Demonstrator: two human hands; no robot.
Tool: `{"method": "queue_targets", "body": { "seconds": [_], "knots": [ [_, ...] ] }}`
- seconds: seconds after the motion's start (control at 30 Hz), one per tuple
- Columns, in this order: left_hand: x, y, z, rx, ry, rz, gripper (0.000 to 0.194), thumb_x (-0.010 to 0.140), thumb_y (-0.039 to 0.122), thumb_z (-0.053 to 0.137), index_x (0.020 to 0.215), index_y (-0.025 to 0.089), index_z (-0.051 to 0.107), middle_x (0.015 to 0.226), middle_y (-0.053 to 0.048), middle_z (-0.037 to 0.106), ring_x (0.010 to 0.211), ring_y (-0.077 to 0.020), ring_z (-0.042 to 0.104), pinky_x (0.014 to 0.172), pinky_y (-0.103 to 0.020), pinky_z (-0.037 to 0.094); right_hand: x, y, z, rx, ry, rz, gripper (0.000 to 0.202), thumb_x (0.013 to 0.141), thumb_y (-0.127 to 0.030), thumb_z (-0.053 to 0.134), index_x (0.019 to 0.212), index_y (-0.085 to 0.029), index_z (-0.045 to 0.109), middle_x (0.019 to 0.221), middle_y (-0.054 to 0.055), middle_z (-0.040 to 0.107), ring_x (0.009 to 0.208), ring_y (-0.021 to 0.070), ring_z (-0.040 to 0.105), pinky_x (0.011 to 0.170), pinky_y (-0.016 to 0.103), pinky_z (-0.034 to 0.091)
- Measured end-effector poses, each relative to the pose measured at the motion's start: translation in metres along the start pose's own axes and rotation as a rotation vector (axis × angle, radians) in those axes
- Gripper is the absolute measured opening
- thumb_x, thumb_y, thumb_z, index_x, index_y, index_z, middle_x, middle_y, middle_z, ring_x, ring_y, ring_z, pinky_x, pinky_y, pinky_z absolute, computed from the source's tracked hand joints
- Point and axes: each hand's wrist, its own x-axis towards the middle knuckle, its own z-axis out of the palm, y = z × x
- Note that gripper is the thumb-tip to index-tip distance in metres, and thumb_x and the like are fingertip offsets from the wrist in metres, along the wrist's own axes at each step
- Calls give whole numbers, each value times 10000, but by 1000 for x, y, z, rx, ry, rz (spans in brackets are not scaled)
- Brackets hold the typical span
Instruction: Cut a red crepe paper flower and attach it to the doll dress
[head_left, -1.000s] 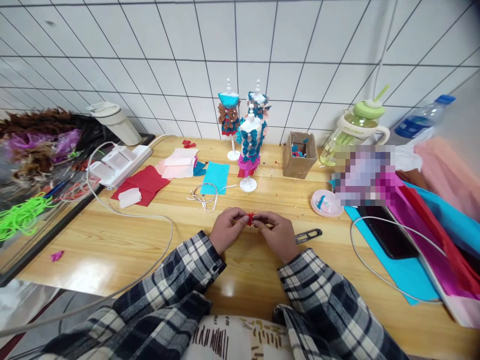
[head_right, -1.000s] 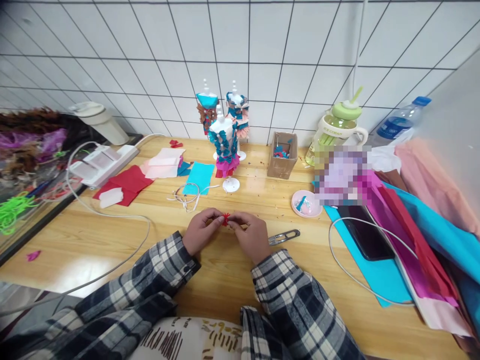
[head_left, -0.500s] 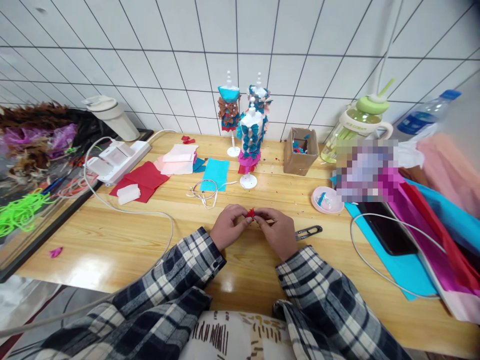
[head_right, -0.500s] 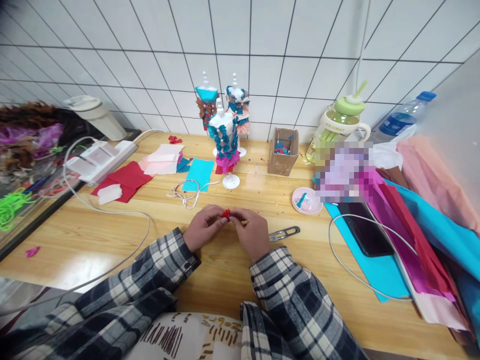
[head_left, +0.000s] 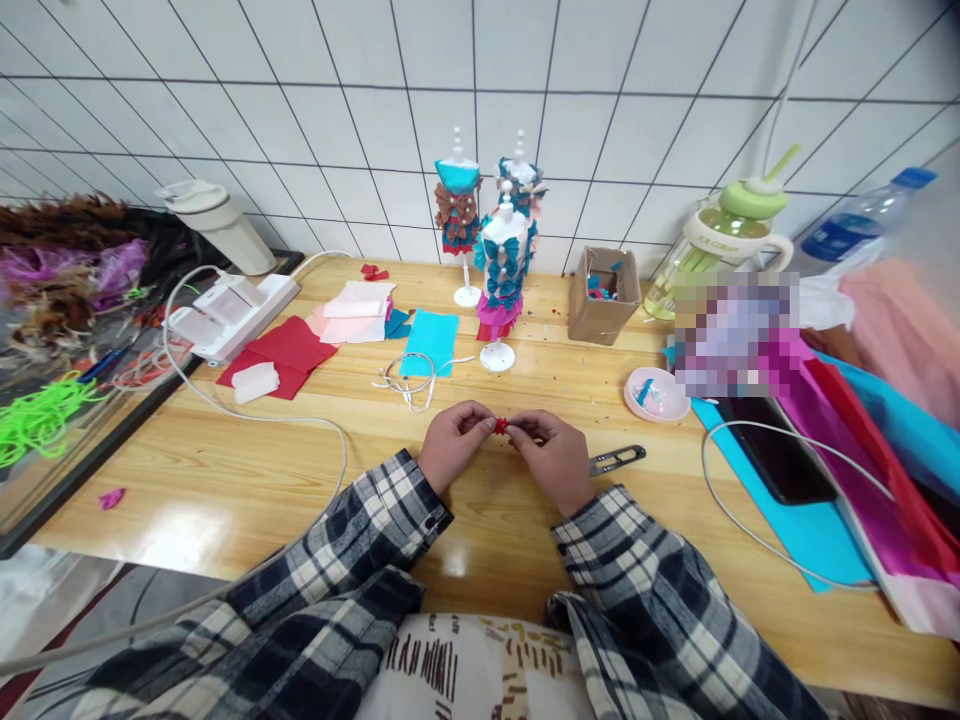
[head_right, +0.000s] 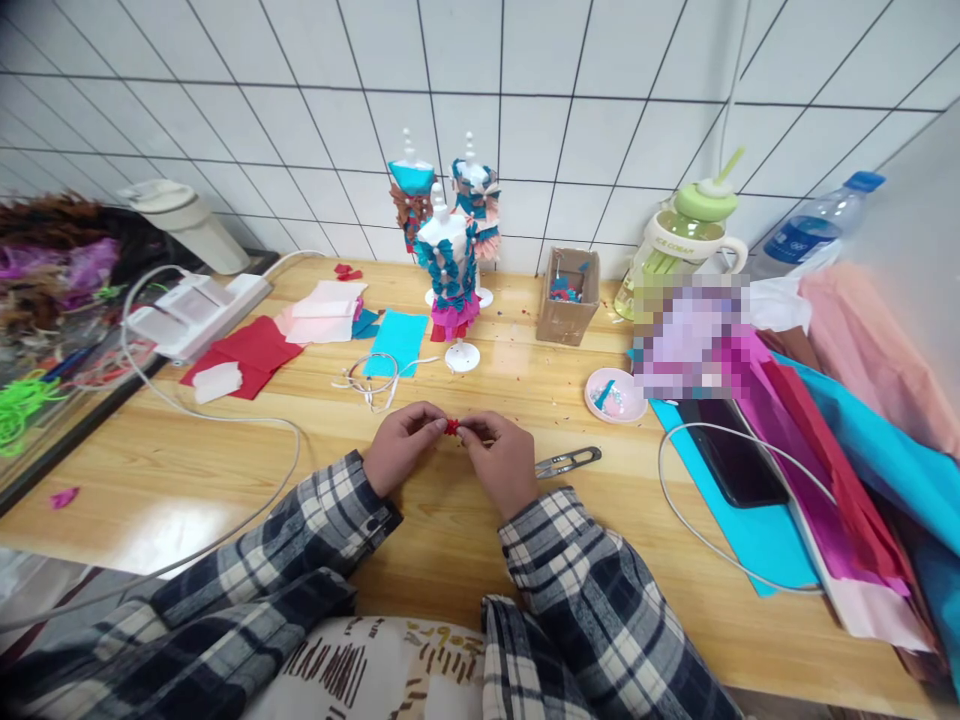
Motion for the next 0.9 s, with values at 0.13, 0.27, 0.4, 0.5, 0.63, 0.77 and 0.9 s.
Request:
{"method": "queue_targets", "body": {
  "seconds": [0.13, 0.27, 0.4, 0.5, 0.63, 0.77, 0.9],
  "knots": [
    [0, 5, -4, 108, 21, 150, 193, 801, 297, 604, 946, 178, 647, 942, -67, 656, 874, -185, 618, 727, -285, 514, 0, -1, -1, -58, -28, -67, 114, 796, -274, 613, 838, -215, 700, 817, 21, 727, 701, 165, 666, 659, 288, 540],
    [2, 8, -8, 225, -41, 222, 140, 820, 292, 590, 778, 182, 665, 819, -56, 671, 819, -188, 619, 775, -318, 497, -3, -4, -2, -69, -48, -139, 121, 816, -263, 594, 859, -221, 699, 875, 28, 724, 756, 163, 662, 667, 280, 544],
    [2, 8, -8, 206, -6, 234, 144, 813, 278, 598, 729, 175, 656, 772, -50, 675, 774, -181, 622, 754, -313, 494, -5, -4, 0, -4, -31, -59, 356, 792, -280, 623, 1144, -226, 618, 861, 28, 721, 748, 166, 671, 637, 275, 553],
    [1, 9, -6, 188, 35, 217, 121, 787, 283, 633, 780, 168, 670, 782, -48, 684, 750, -173, 628, 730, -299, 503, -3, -2, 2, 55, -73, 22, 316, 784, -326, 631, 1075, -202, 643, 863, 41, 720, 764, 174, 673, 652, 283, 552],
    [0, 7, -5, 146, 40, 130, 137, 763, 295, 657, 779, 159, 665, 762, -44, 684, 716, -167, 635, 718, -293, 513, 1, 2, 3, 112, -84, 76, 167, 791, -329, 610, 842, -182, 672, 835, 45, 713, 745, 172, 662, 714, 312, 545],
    [0, 7, -5, 25, -21, 93, 244, 782, 314, 639, 958, 145, 646, 795, -49, 676, 742, -166, 640, 734, -295, 515, 3, 3, 1, 101, -43, 48, 141, 770, -307, 618, 825, -188, 670, 858, 56, 700, 794, 187, 650, 694, 307, 537],
    [1, 6, -6, 34, -112, 75, 203, 800, 339, 611, 827, 144, 664, 793, -62, 687, 760, -177, 639, 724, -291, 505, 2, 3, 1, 153, -96, 75, 135, 785, -282, 588, 864, -190, 647, 808, 38, 693, 725, 169, 640, 637, 287, 523]
  ]
}}
